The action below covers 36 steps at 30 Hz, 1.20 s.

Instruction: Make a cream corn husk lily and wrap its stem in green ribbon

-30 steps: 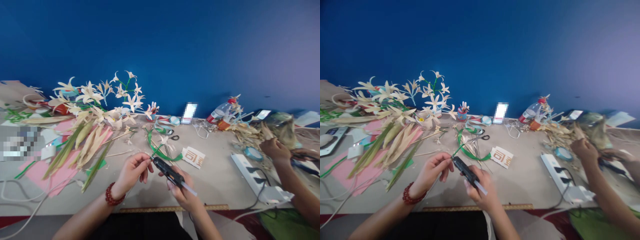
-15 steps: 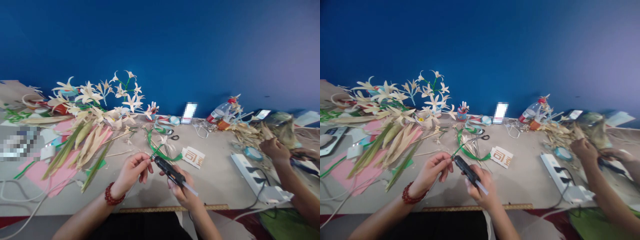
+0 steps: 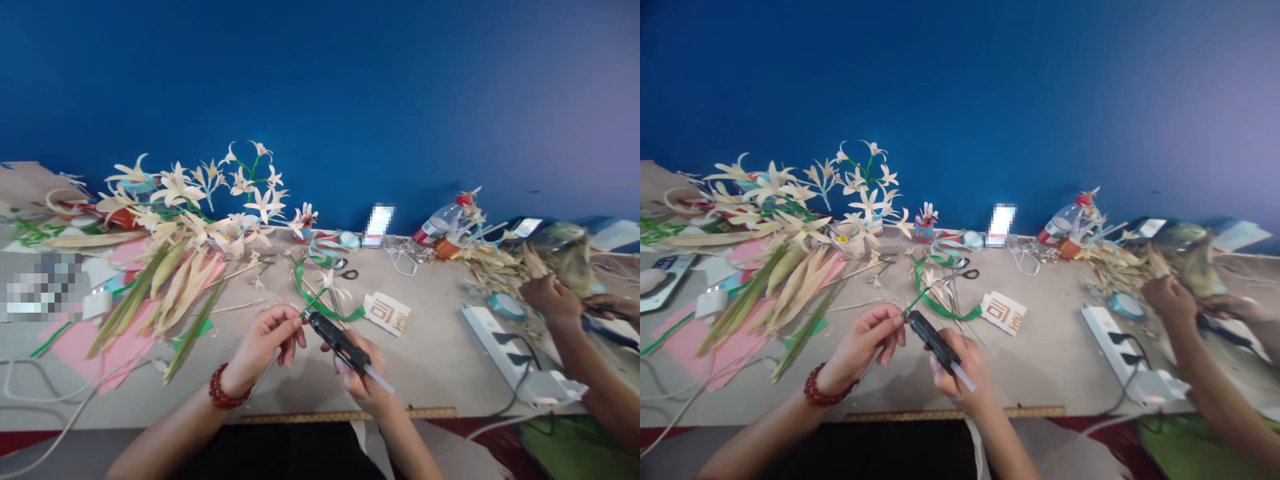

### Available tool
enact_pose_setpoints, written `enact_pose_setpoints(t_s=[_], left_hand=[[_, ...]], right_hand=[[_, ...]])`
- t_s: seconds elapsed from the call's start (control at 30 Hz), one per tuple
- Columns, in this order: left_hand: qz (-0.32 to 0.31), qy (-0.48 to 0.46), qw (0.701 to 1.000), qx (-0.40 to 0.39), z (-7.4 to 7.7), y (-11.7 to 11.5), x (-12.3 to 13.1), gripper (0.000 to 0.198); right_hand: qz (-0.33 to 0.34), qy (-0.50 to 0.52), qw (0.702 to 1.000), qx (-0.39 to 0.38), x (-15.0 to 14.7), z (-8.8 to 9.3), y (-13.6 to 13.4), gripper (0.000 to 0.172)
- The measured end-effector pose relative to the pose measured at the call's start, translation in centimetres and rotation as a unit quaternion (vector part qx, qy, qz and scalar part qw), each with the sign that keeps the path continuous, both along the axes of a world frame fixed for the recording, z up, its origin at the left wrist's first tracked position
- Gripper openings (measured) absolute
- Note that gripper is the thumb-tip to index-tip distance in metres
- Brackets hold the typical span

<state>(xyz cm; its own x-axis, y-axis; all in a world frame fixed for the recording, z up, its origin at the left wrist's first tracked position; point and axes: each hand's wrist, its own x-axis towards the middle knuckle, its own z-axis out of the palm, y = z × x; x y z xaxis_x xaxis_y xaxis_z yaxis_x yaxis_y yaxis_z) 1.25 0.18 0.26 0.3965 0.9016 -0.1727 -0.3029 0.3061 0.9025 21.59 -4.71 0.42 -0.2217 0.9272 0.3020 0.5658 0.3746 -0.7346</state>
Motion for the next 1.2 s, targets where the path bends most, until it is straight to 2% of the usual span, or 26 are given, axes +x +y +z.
enact_pose_setpoints(t_s=[0.43,0.7,0.9,1.2], left_hand=[[-0.009,-0.01,1.0,-0.018,-0.02,0.02,-0.08,0.024],[-0.007,-0.006,1.0,-0.015,0.33,-0.14,-0.04,0.025],[-0.01,-0.007,1.0,-0.006,0.05,-0.15,-0.08,0.024],[0.0,-0.005,1.0,-0.006,0.33,-0.1,-0.18,0.024]], right_hand=[[0.0,-0.025,1.0,0.008,0.38,-0.99,-0.19,0.019],[0.009,-0.036,0.999,0.017,0.46,-0.62,-0.11,0.019],[0.028,-0.048,0.998,0.034,0.63,-0.7,-0.05,0.019],[0.011,-0.038,0.999,0.016,0.59,-0.67,0.09,0.019]])
